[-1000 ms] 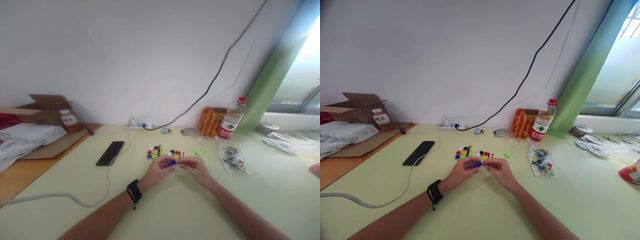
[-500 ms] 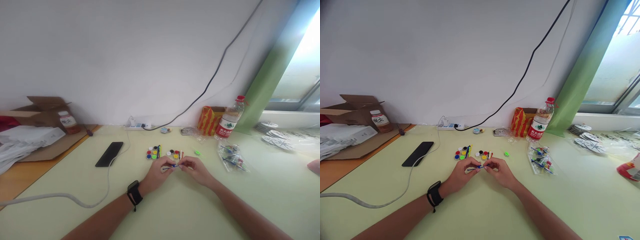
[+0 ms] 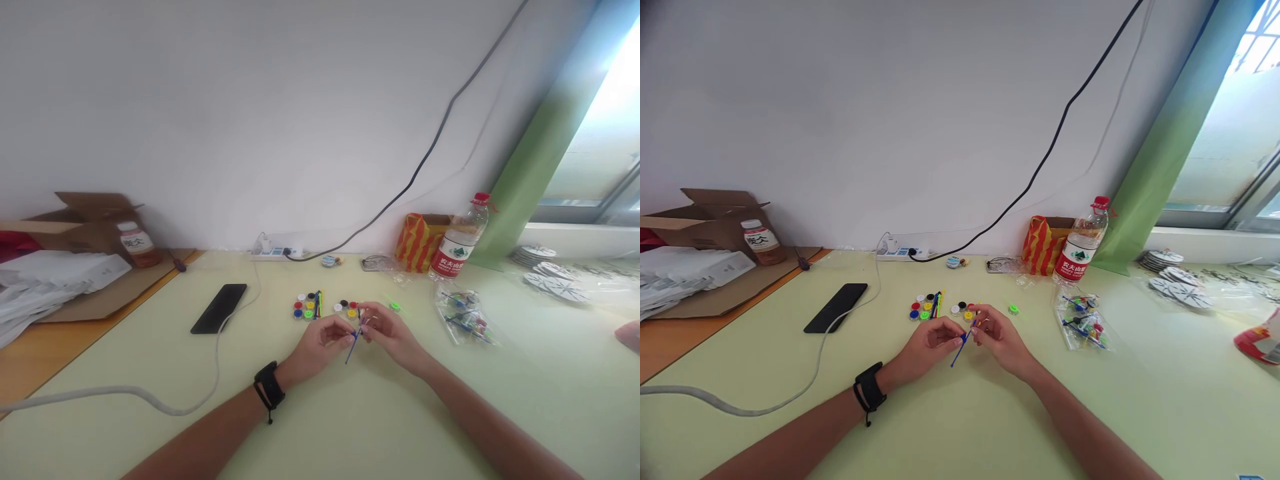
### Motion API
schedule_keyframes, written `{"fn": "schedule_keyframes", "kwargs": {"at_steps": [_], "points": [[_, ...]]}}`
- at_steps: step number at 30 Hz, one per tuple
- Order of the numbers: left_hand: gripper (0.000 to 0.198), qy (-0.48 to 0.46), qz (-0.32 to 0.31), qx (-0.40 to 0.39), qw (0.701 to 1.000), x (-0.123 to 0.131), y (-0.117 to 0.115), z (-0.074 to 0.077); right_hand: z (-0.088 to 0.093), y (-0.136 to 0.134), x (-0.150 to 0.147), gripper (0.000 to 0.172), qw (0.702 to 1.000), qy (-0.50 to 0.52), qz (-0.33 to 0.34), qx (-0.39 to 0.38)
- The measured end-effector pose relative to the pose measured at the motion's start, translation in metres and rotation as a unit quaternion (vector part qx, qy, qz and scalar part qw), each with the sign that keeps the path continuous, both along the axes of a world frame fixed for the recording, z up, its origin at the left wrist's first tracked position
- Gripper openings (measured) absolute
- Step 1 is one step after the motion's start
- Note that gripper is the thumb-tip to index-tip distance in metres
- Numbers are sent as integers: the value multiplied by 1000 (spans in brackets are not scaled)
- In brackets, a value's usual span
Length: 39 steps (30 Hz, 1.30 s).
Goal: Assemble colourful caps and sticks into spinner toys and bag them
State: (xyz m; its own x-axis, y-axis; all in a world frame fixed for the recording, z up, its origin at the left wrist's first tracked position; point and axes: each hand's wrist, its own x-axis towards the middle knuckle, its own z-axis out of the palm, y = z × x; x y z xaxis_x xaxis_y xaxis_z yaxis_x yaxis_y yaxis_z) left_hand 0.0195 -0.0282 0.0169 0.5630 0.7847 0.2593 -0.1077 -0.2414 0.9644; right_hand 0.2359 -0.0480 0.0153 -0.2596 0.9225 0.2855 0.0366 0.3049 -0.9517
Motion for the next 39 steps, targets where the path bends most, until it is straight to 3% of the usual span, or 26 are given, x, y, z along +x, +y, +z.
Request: {"fn": "schedule_keyframes", "kwargs": {"at_steps": [2, 4, 7, 9, 11, 13, 14, 16, 17, 19, 21, 26, 28, 34, 39], "points": [[20, -10, 12, -27, 1000, 0, 3, -1, -1, 0, 0, 44, 998, -20, -45, 32], [24, -24, 23, -49, 998, 0, 5, -2, 0, -1, 2, 32, 991, -71, -89, 76], [26, -36, 35, -73, 996, 0, 8, -1, 1, -3, 5, 25, 979, -137, -93, 118], [28, -41, 39, -90, 994, -1, 9, -1, 1, -5, 5, 33, 978, -149, -75, 128], [30, -45, 45, -102, 993, -1, 11, -1, -1, -8, 4, 52, 978, -144, -72, 133], [32, -48, 51, -108, 992, -1, 12, -1, -2, -10, 3, 65, 979, -132, -78, 131], [32, -49, 53, -111, 991, -1, 12, -1, -2, -10, 2, 62, 981, -128, -77, 126], [32, -52, 57, -115, 990, -1, 11, -1, 0, -11, 2, 36, 985, -133, -48, 103], [32, -52, 59, -117, 990, -1, 11, -1, 2, -11, 3, 35, 987, -138, -24, 85], [33, -53, 64, -117, 990, -1, 11, -1, 7, -10, 4, 59, 988, -144, 18, 49], [33, -51, 68, -114, 990, -1, 10, 0, 10, -10, 5, 64, 989, -139, 27, 30], [33, -36, 65, -100, 992, -1, 9, 1, 8, -9, 0, 32, 997, -82, 11, -2], [32, -32, 59, -95, 993, -2, 8, 2, 5, -9, -2, 29, 998, -69, 14, 0], [30, -40, 41, -96, 994, -2, 8, 1, -1, -9, -6, 33, 995, -103, 12, 11], [33, -58, 64, -115, 990, -1, 9, 1, 0, -10, -3, 52, 992, -113, -24, 57]]}}
